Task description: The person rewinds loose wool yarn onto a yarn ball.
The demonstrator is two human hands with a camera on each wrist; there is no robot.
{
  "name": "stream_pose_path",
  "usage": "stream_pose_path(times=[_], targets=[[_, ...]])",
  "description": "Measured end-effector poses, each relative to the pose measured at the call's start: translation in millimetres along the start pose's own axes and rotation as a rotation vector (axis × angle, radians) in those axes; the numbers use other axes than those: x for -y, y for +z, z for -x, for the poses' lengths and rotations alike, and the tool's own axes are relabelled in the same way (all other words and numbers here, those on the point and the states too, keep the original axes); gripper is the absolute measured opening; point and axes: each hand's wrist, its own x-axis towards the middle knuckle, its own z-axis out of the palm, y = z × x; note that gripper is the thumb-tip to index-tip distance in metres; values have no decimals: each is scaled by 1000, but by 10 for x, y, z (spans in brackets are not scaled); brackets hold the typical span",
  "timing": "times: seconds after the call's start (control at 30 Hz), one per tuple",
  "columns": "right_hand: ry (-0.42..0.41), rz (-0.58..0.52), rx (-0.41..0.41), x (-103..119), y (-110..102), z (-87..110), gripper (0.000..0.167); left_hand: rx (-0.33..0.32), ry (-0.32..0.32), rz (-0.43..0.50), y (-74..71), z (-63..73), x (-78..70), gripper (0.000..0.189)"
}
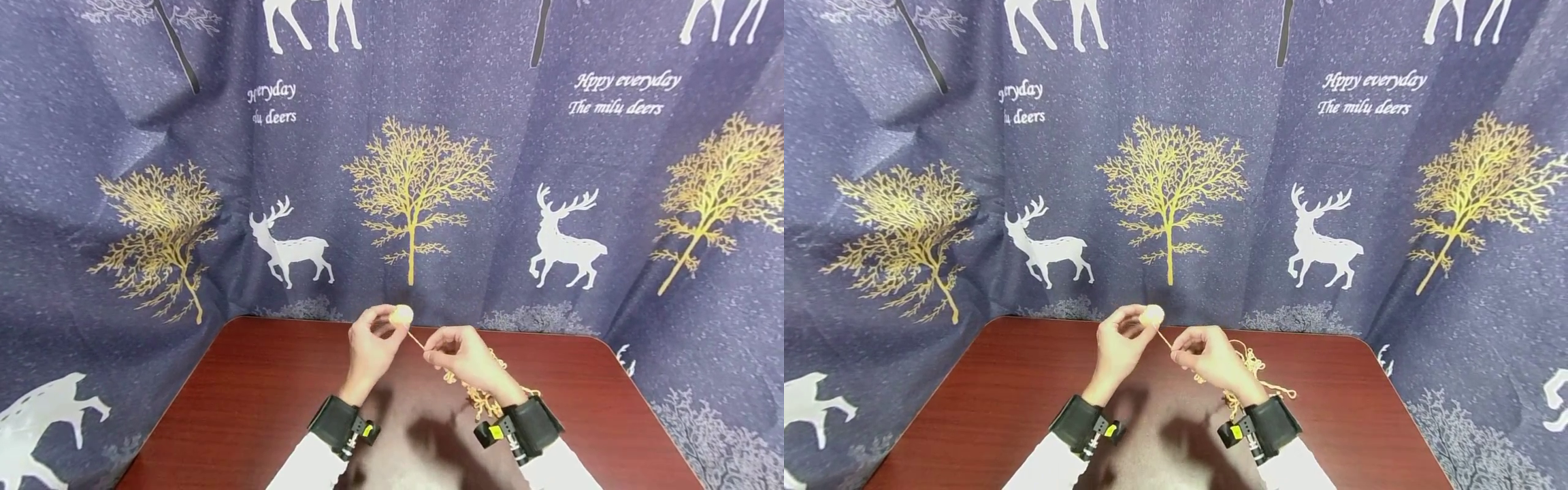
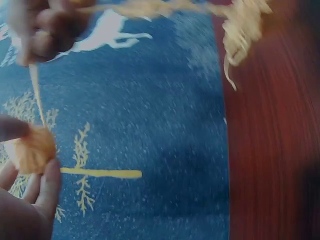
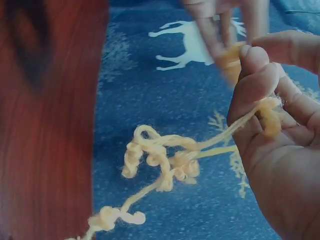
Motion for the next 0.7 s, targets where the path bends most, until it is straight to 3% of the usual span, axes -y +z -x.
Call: stream_pose_path(times=[0.13,0.23,0.33,0.43,0.53,0.6,0.7], targets=[[2,-109,-62,44,-110,-5,9,159,99,-237,-59,47,74,32],[0,-336,-125,22,-193,-8,9,335,110,-304,-111,64,60,31],[-11,-599,-161,-19,-261,-13,9,535,66,-297,-156,62,15,28],[-38,-752,-164,-52,-298,-31,19,743,-8,-192,-181,53,-39,26],[-49,-790,-169,-88,-294,-60,23,903,-78,0,-177,50,-95,25],[-33,-784,-181,-127,-273,-81,22,953,-95,134,-163,57,-143,28],[25,-741,-200,-203,-222,-105,17,932,-65,308,-127,68,-232,31]])
